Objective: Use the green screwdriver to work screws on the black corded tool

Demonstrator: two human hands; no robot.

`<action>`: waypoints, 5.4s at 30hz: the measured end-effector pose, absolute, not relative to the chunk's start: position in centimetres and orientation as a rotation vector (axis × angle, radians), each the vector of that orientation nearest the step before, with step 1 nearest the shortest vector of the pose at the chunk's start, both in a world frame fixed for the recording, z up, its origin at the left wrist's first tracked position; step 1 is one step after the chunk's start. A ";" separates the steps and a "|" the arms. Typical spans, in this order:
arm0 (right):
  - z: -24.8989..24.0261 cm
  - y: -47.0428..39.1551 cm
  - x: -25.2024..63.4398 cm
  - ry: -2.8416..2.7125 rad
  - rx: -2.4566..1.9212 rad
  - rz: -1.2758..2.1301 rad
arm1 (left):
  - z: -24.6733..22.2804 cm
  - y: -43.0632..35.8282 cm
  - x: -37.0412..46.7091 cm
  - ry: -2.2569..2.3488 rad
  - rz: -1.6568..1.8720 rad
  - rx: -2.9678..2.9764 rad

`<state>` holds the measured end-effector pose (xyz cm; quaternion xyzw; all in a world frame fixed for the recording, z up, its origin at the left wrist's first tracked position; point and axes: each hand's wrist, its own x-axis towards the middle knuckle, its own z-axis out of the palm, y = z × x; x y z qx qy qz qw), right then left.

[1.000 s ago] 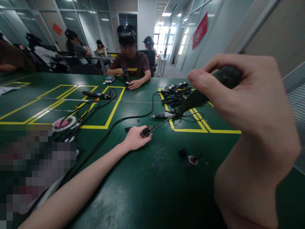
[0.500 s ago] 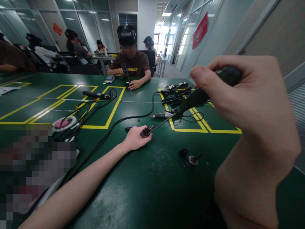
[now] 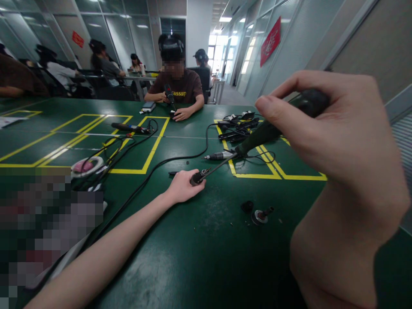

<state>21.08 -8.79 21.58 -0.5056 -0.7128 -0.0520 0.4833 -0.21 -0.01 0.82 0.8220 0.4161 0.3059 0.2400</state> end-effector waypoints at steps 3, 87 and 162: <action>21.5 -8.7 21.5 -1.749 -1.206 -0.151 | 0.8 0.0 -0.2 1.136 0.836 2.251; 21.9 -8.8 21.5 -1.793 -1.247 -0.169 | 0.8 0.0 -0.2 1.137 0.835 2.248; 21.5 -8.5 21.9 -1.814 -1.206 -0.174 | 1.0 -0.1 -0.2 1.128 0.837 2.248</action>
